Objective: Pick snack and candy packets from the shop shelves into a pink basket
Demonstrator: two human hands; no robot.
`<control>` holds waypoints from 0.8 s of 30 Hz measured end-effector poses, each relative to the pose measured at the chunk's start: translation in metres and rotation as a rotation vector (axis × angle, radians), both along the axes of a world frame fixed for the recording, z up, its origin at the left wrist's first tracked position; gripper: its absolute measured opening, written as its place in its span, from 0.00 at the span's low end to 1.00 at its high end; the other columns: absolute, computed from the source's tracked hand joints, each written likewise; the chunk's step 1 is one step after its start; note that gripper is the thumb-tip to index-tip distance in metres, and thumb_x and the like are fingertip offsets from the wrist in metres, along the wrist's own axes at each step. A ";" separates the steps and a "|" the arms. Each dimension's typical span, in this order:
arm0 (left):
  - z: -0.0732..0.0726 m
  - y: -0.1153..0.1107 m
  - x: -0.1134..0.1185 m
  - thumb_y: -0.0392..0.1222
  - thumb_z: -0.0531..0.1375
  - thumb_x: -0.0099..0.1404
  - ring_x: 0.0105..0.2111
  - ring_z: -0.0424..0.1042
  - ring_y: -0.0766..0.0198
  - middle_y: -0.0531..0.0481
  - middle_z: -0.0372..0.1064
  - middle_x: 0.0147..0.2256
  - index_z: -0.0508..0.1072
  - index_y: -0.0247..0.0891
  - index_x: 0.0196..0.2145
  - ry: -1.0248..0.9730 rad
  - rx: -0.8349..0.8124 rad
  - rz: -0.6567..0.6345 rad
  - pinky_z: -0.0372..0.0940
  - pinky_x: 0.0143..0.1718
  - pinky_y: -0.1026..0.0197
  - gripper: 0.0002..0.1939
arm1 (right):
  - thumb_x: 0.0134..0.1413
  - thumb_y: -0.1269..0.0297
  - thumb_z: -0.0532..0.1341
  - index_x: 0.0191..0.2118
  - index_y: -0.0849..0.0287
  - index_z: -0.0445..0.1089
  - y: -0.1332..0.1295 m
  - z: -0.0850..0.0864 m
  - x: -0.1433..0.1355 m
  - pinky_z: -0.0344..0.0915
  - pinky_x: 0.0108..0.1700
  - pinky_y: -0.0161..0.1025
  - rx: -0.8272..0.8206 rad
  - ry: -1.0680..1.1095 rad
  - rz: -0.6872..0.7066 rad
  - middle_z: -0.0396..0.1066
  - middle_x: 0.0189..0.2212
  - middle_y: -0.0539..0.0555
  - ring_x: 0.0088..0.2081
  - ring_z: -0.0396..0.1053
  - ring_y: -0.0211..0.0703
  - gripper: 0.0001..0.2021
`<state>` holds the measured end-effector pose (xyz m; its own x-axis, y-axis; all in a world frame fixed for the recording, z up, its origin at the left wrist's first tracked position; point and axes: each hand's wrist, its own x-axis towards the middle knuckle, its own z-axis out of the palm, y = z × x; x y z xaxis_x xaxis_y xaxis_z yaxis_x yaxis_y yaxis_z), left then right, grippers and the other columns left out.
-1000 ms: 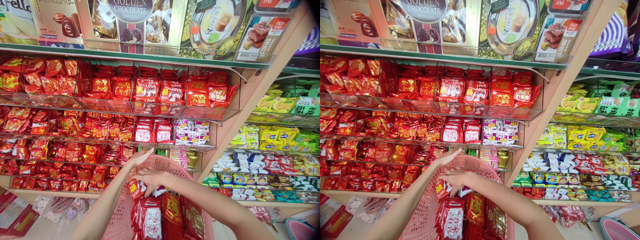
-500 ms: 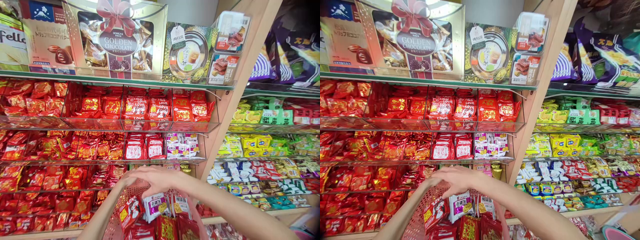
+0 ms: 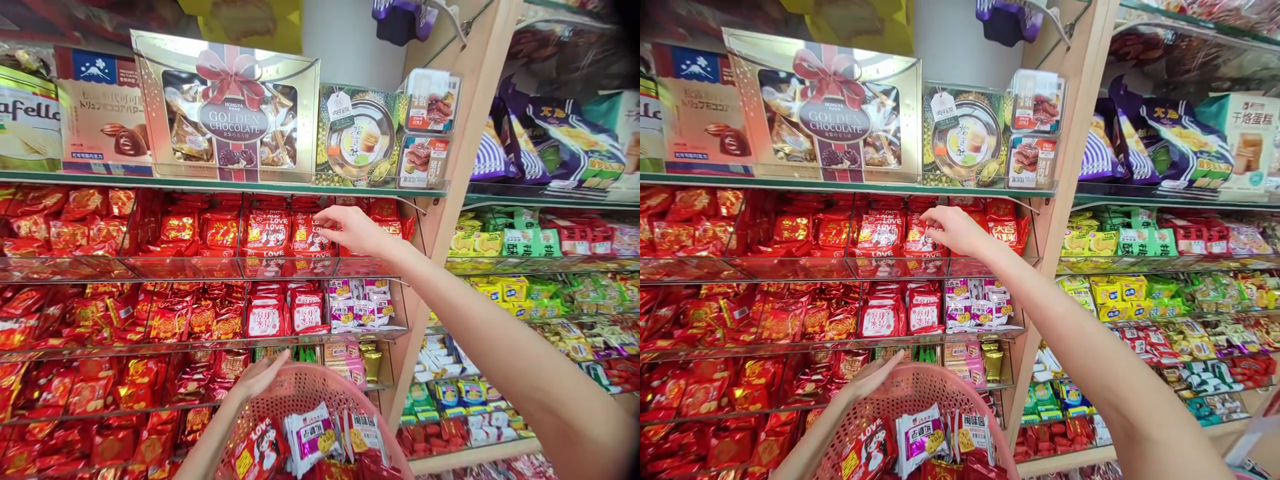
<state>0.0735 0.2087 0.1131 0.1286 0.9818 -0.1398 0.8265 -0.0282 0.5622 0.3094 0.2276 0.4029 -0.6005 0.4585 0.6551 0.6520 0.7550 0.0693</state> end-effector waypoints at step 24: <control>-0.011 0.000 -0.008 0.72 0.35 0.54 0.55 0.58 0.45 0.46 0.63 0.54 0.67 0.47 0.53 -0.068 -0.023 0.026 0.53 0.54 0.47 0.42 | 0.58 0.72 0.43 0.47 0.64 0.64 0.050 0.006 -0.041 0.59 0.46 0.46 0.190 -0.234 -0.421 0.68 0.45 0.64 0.44 0.67 0.50 0.16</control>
<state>0.0659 0.2085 0.1024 0.1133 0.9816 -0.1538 0.7865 0.0059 0.6176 0.2689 0.2775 0.4092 -0.5302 0.5782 0.6201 0.8472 0.3907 0.3600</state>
